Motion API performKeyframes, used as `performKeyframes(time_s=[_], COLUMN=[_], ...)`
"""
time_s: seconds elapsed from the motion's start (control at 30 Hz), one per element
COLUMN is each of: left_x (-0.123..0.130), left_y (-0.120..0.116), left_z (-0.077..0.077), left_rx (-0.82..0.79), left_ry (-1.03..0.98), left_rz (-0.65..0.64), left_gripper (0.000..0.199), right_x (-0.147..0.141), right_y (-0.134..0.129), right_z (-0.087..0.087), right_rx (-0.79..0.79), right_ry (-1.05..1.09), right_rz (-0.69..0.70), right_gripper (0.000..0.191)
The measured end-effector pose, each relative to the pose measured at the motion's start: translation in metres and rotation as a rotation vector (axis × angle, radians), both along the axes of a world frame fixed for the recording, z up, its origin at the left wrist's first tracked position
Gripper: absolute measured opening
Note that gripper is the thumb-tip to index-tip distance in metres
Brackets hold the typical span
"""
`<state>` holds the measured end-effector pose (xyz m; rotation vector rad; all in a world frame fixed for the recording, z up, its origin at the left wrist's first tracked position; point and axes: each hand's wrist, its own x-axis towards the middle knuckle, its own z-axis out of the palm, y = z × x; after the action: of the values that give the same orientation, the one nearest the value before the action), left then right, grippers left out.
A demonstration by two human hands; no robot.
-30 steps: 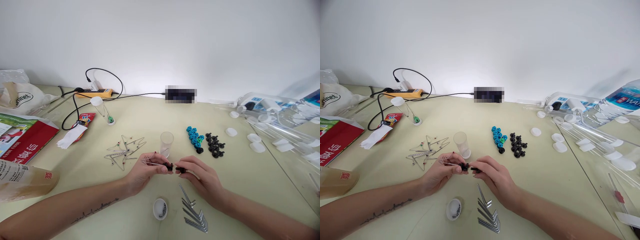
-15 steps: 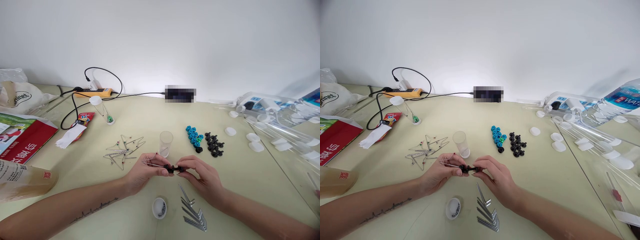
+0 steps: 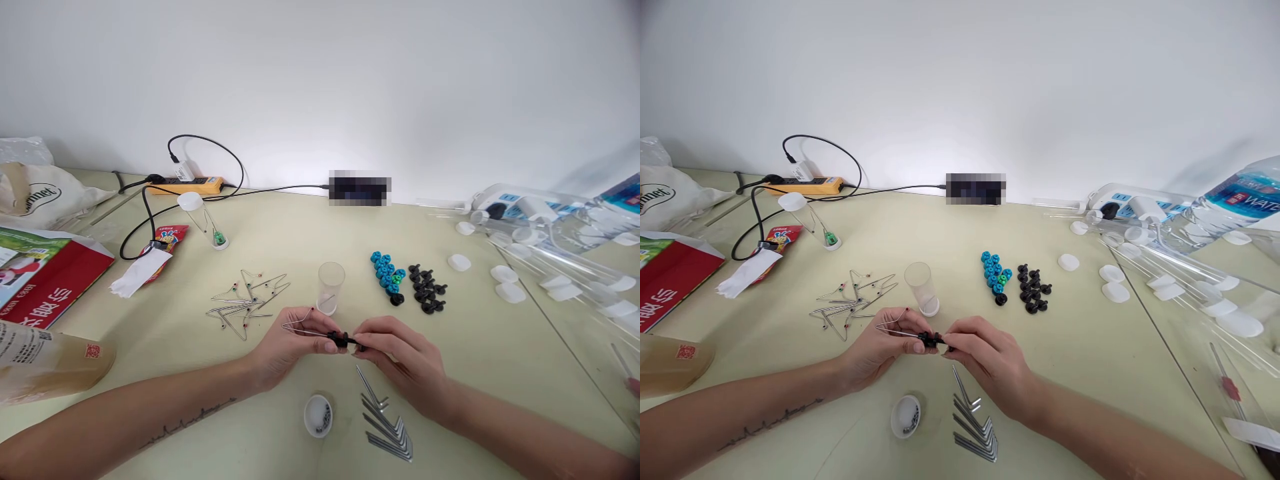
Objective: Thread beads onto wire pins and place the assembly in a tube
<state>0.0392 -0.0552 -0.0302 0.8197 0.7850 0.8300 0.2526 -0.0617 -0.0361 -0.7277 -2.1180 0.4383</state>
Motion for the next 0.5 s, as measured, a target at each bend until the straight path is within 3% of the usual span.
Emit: performKeyframes(time_s=[0.5], left_x=[0.001], left_y=[-0.0034], left_z=[-0.0015], left_rx=[0.002], left_ry=[0.018], left_rz=[0.026], left_gripper=[0.02], right_x=[-0.0002], right_y=[0.0006], right_z=[0.0036], right_rx=[-0.048], right_ry=[0.022], right_rz=[0.012], right_gripper=[0.024])
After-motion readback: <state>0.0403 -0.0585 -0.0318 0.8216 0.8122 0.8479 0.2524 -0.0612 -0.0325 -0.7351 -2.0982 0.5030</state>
